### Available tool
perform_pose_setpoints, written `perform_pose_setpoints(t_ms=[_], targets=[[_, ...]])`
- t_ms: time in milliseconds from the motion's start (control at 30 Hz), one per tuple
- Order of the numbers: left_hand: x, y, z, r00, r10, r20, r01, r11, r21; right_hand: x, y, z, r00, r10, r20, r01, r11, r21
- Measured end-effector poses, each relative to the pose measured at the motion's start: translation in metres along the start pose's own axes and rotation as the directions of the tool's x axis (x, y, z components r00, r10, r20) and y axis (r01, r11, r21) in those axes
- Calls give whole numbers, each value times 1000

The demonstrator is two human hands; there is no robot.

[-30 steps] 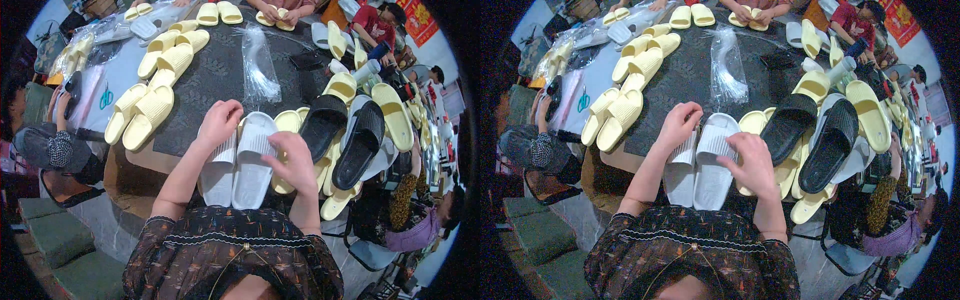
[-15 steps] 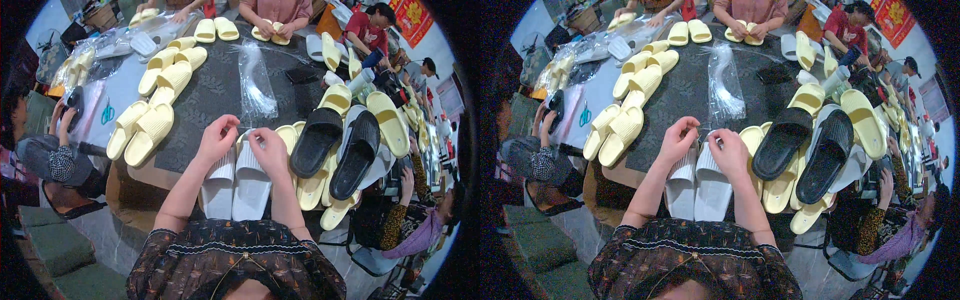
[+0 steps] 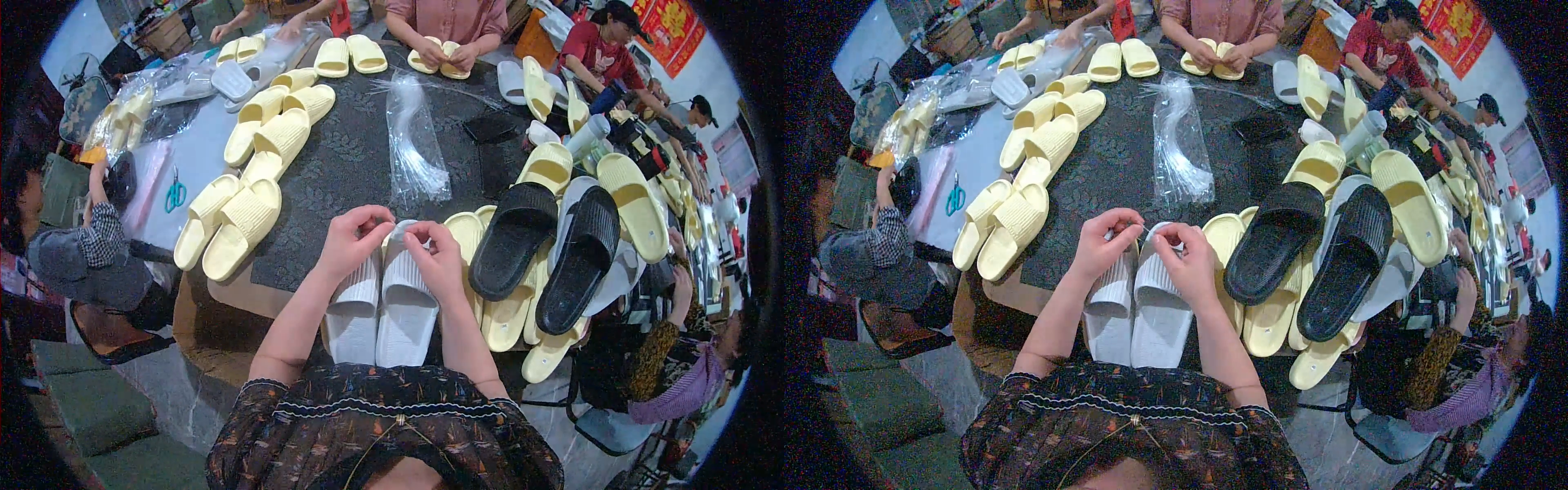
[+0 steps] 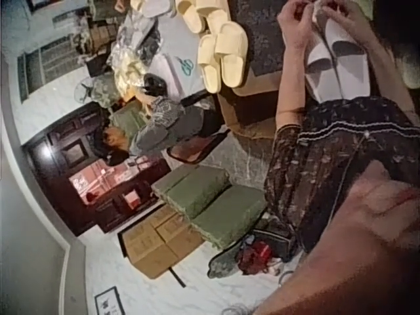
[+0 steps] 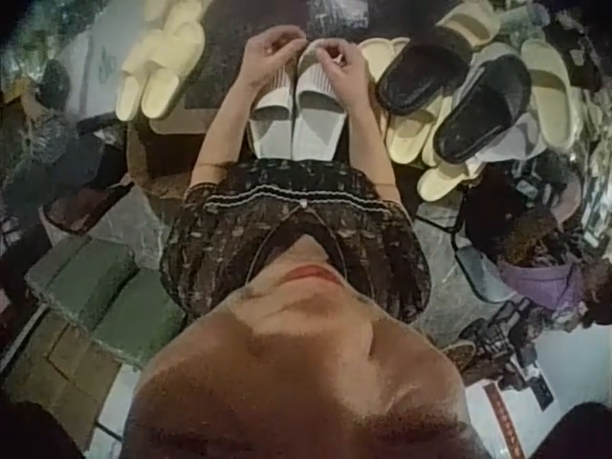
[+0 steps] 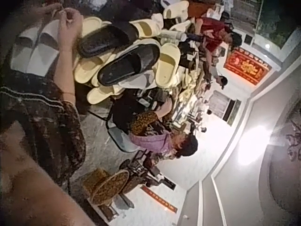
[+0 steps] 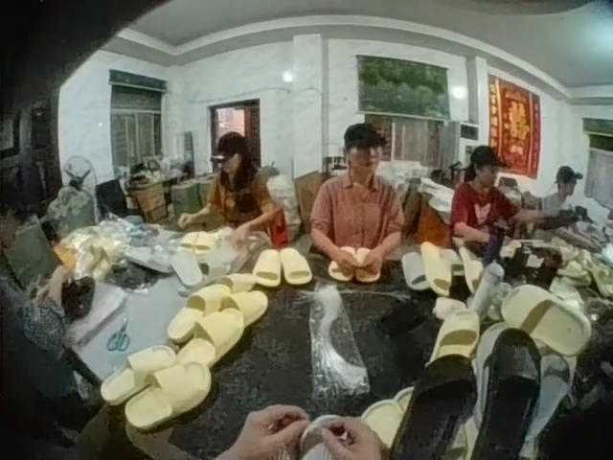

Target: Trimming loose threads and excess material from plastic sandals by hand.

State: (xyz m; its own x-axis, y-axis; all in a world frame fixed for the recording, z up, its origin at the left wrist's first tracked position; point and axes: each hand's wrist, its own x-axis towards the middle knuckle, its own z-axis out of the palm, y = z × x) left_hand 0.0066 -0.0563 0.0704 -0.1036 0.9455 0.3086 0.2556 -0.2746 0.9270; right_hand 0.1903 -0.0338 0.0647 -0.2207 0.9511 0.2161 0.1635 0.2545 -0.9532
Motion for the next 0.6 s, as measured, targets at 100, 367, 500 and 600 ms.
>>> perform_pose_setpoints(t_ms=[100,367,500,600], targets=[[0,2,-1,996,-90,25,91,994,-66,1,0,-1,992,-112,52,117,988,-103],[1,5,-1,998,56,23,-58,997,51,-2,-3,2,997,-54,-61,48,995,-89],[3,5,-2,992,104,77,-110,990,87,1,2,-1,987,-155,36,159,977,-145],[1,-1,-1,978,161,131,-183,967,179,0,-2,-1,985,-164,54,172,967,-189]])
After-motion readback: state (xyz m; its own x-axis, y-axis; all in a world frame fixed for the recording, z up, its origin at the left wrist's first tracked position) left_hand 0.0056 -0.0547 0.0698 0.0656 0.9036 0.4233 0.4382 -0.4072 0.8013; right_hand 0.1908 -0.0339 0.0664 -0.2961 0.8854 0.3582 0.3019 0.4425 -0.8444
